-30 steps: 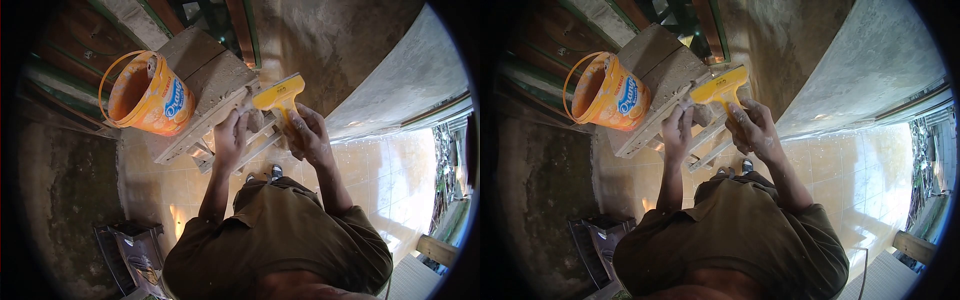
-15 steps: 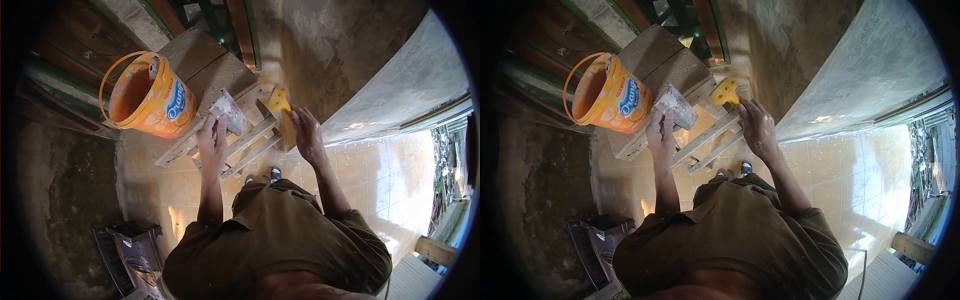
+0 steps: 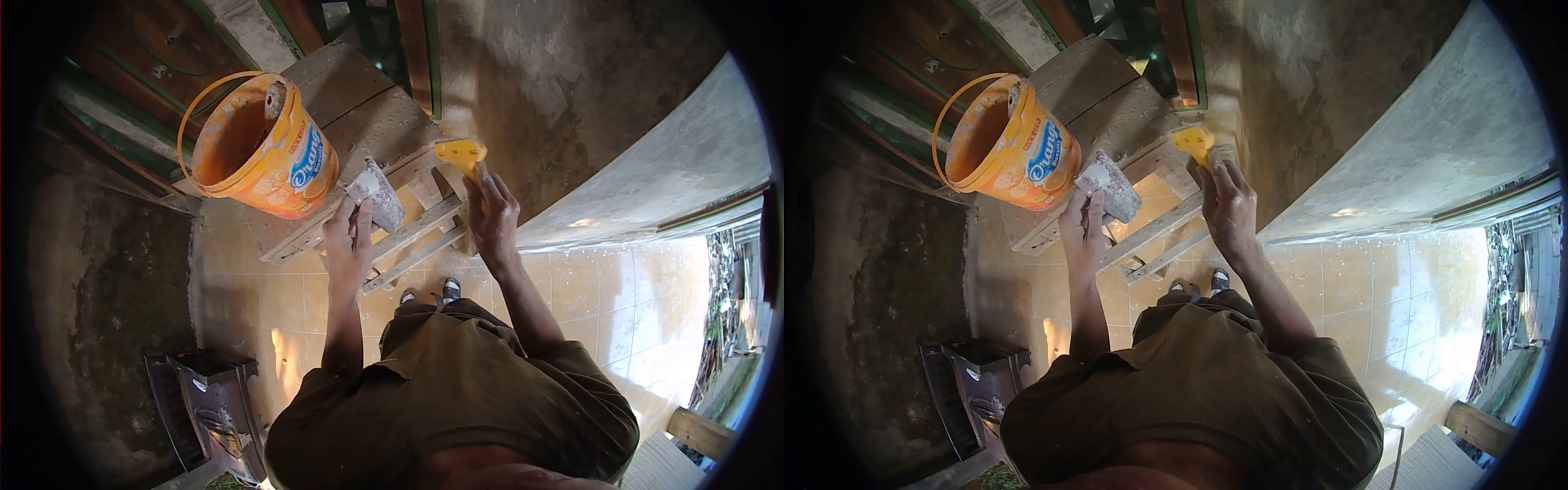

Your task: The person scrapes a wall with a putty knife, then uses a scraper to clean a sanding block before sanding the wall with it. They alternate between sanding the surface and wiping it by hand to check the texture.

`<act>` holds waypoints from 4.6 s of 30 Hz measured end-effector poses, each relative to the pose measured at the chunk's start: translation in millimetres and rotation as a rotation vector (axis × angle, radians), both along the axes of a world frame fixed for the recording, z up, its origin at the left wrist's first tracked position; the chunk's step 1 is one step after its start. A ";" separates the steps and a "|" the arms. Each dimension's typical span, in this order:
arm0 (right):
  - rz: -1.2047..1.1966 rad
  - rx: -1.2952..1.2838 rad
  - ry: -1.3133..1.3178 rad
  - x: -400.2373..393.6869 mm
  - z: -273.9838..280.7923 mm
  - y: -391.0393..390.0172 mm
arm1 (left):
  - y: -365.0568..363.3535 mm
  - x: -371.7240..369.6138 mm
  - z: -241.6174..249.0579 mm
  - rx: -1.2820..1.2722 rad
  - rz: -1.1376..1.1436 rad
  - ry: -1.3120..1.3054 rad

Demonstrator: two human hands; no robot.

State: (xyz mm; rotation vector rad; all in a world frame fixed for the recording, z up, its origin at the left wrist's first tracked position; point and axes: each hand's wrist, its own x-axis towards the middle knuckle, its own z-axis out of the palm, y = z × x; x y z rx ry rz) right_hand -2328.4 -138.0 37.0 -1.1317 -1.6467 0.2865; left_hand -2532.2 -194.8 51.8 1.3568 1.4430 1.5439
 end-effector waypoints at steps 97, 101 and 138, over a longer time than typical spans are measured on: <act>0.493 -0.904 1.031 14.9 33.1 -53.3 | 28.2 61.5 5.6 0.234 -0.148 0.109; 0.487 -0.889 1.023 29.6 36.5 -47.4 | 25.7 47.5 2.1 -0.016 -0.240 -0.057; 0.502 -0.907 1.100 33.0 38.2 -34.9 | 22.8 56.3 -5.9 0.100 -0.121 0.092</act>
